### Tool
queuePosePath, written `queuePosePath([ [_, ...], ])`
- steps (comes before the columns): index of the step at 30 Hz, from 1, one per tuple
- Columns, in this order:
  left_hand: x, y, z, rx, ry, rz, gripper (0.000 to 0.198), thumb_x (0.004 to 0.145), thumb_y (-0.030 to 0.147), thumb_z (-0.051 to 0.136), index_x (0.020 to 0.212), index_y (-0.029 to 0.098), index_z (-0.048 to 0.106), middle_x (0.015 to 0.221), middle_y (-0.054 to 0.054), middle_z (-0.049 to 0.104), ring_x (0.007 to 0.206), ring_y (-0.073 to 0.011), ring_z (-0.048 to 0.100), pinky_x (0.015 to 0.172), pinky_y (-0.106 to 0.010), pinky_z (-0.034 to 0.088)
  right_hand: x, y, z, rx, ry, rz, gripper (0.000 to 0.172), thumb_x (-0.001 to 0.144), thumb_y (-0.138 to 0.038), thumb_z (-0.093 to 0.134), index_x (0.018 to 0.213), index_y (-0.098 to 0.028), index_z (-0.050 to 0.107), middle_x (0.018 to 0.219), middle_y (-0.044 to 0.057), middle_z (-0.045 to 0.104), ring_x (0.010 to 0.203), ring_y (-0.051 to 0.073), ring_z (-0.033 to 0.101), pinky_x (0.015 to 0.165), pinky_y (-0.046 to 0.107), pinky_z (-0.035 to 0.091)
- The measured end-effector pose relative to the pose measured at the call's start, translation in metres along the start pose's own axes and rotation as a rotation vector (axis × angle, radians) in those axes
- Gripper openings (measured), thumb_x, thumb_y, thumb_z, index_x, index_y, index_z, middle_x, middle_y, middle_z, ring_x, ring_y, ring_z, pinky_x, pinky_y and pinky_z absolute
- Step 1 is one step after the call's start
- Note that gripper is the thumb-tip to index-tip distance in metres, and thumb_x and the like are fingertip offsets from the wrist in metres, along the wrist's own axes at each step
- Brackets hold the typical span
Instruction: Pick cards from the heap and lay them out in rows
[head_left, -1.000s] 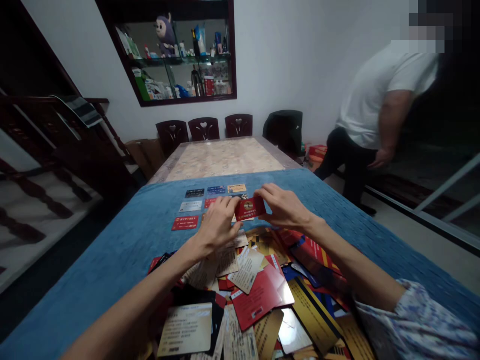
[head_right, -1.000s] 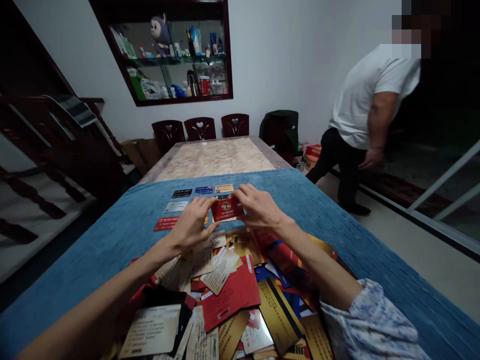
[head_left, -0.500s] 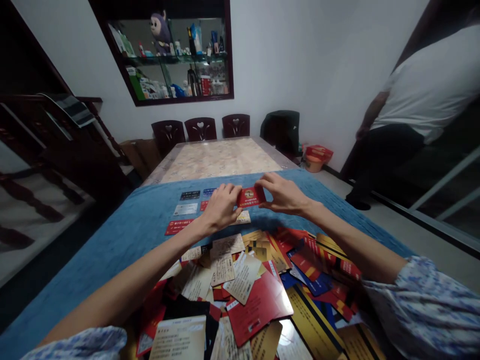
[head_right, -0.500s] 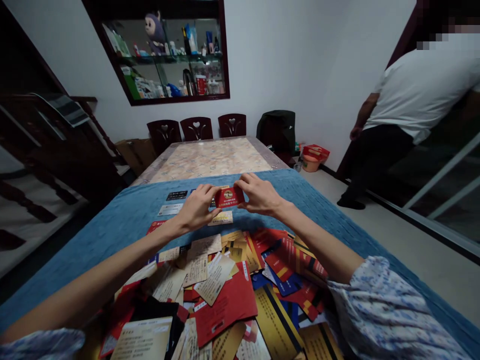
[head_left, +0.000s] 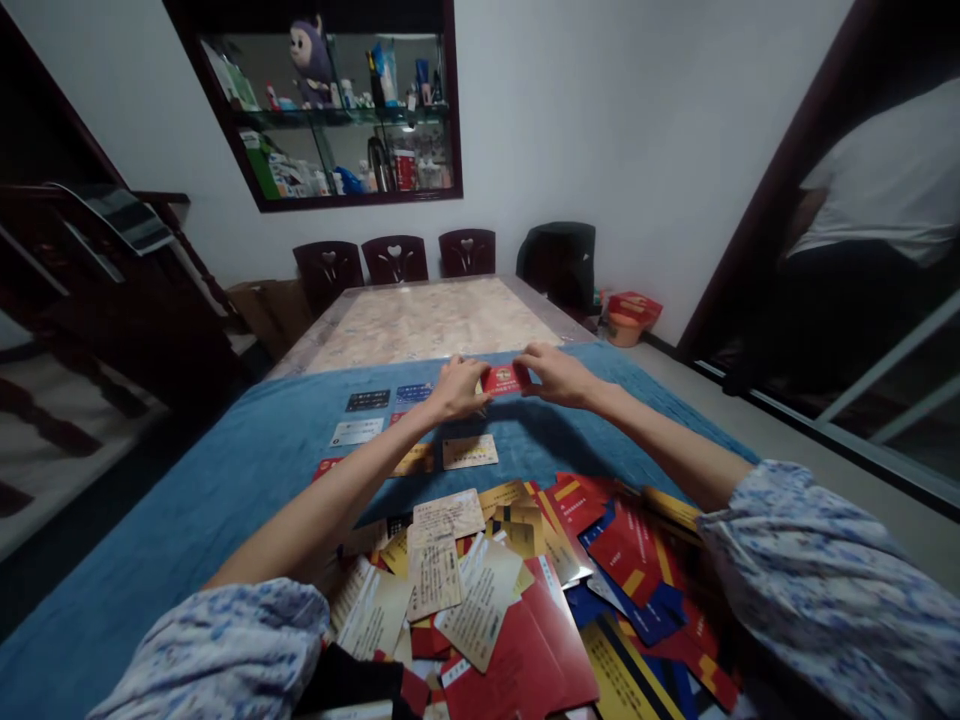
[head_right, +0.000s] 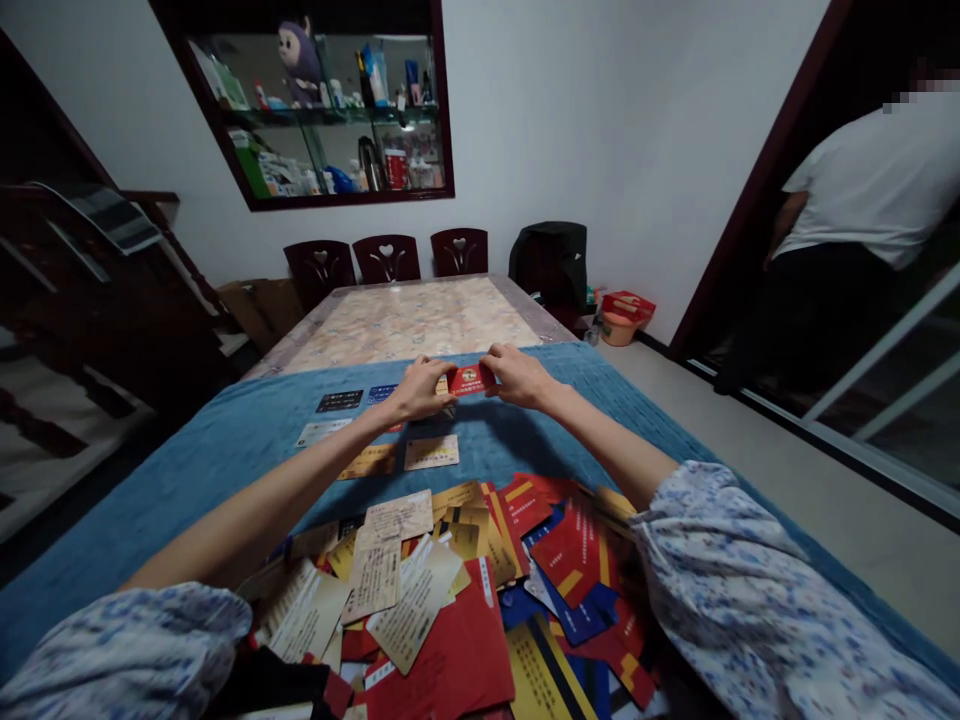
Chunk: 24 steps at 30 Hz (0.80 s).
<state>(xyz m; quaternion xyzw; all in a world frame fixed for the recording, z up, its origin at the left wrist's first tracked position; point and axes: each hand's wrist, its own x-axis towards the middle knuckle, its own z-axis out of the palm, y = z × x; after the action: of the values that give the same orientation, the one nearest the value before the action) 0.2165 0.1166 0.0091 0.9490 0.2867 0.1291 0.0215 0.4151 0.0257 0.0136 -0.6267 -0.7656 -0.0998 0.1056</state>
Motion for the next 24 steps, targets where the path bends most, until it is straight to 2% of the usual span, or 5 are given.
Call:
queuePosePath([
  [9,0.042,-0.012,0.026,0.008,-0.109,-0.057,0.045,0.075,0.039,0.071,0.115,0.019,0.066,0.122,-0.01,0.065,0.123,-0.0352,0.039,0.096,-0.044,0.037,0.023,0.031,0.033,0.002,-0.089,0.069,0.037,0.081,-0.023,0.07,0.117,-0.016,0.065,0.117,0.014,0.063,0.107,0.028,0.059,0.088,0.033,0.045],
  [13,0.057,-0.015,0.037,-0.012,-0.166,-0.105,0.036,0.073,0.039,0.072,0.103,0.02,0.071,0.114,-0.009,0.066,0.122,-0.0364,0.038,0.096,-0.045,0.036,0.031,0.044,0.048,0.036,-0.114,0.1,0.033,0.08,-0.022,0.07,0.113,-0.016,0.068,0.117,0.014,0.065,0.105,0.027,0.061,0.089,0.032,0.044],
  [18,0.063,-0.018,0.048,-0.045,-0.2,-0.132,0.033,0.075,0.037,0.07,0.104,0.021,0.07,0.112,-0.007,0.067,0.122,-0.0348,0.038,0.098,-0.045,0.036,0.036,0.053,0.064,0.081,-0.125,0.134,0.033,0.08,-0.024,0.069,0.112,-0.019,0.069,0.117,0.012,0.067,0.104,0.024,0.062,0.087,0.028,0.045],
  [24,0.065,-0.018,0.051,-0.076,-0.201,-0.169,0.032,0.076,0.035,0.068,0.106,0.022,0.069,0.112,-0.007,0.067,0.123,-0.0329,0.039,0.102,-0.046,0.035,0.037,0.058,0.073,0.129,-0.138,0.186,0.038,0.08,-0.025,0.066,0.117,-0.017,0.069,0.116,0.01,0.069,0.096,0.021,0.064,0.083,0.025,0.046],
])
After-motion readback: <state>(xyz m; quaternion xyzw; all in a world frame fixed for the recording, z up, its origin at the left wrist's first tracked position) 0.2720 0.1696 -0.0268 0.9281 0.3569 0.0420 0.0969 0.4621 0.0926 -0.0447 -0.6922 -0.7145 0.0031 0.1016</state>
